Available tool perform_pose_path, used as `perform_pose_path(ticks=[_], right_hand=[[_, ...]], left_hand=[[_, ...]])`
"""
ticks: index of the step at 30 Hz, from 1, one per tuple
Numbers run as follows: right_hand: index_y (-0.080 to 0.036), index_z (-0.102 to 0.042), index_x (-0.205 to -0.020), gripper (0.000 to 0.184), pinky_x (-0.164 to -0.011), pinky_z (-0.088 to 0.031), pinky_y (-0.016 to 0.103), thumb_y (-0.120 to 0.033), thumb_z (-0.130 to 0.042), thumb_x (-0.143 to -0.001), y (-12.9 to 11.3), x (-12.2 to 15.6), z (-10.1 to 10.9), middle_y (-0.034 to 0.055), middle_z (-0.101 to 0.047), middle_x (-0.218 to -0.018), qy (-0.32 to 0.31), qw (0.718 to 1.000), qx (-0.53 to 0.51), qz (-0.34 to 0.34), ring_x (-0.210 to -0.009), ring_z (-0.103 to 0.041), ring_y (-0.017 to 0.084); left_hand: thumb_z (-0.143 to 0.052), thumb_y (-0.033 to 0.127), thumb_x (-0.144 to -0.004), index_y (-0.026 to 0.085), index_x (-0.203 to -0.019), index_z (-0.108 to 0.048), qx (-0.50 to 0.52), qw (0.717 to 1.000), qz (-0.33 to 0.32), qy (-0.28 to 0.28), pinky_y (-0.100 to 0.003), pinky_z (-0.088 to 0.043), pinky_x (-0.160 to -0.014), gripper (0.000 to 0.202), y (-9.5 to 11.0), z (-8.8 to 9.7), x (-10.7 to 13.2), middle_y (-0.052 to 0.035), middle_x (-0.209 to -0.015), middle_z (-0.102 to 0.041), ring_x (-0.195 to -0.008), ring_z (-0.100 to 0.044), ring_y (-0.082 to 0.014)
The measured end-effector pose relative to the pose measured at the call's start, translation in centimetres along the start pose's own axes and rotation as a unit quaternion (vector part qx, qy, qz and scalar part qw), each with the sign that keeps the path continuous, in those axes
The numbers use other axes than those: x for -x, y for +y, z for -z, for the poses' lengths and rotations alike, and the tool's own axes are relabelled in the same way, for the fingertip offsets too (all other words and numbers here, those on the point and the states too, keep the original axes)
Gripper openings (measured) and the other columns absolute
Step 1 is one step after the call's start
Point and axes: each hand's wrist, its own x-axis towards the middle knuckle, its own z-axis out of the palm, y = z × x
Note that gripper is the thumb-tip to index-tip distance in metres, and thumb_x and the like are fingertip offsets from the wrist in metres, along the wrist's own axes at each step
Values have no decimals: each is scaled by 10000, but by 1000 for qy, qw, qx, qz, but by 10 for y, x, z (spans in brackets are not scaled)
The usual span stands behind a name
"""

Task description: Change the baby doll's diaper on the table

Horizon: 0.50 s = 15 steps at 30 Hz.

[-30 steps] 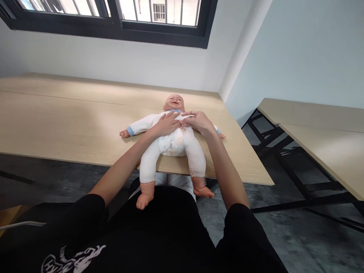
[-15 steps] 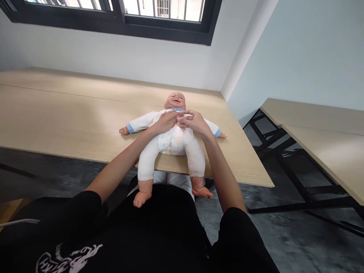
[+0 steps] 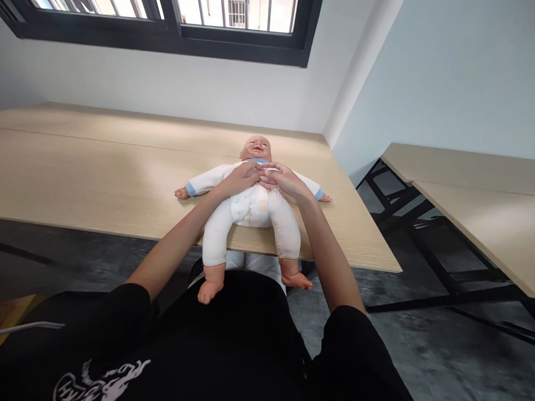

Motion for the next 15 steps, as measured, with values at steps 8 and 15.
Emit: perform_pose_path(ticks=[8,15], right_hand=[[-162,-649,-1030,162,-1050,-558,360,-93,-648,-884,2,0,0,86,-710,-1086,-26,999,40,8,-1006,-705,175],[-163,-678,-1069,268,-1013,-559,378,-225,-765,-824,7,-3,7,98,-717,-1096,-34,995,83,43,-1051,-681,204]], left_hand=[[-692,351,-845,235,-1260,-632,-35,998,26,-51,-449,-303,-1206,435,-8,19,8,-89,-1401,-572,-1417,-417,-316],[-775,412,-796,238,-1356,-556,-74,992,94,30,-499,-284,-1190,626,-11,21,15,-125,-1490,-466,-1434,-374,-347]])
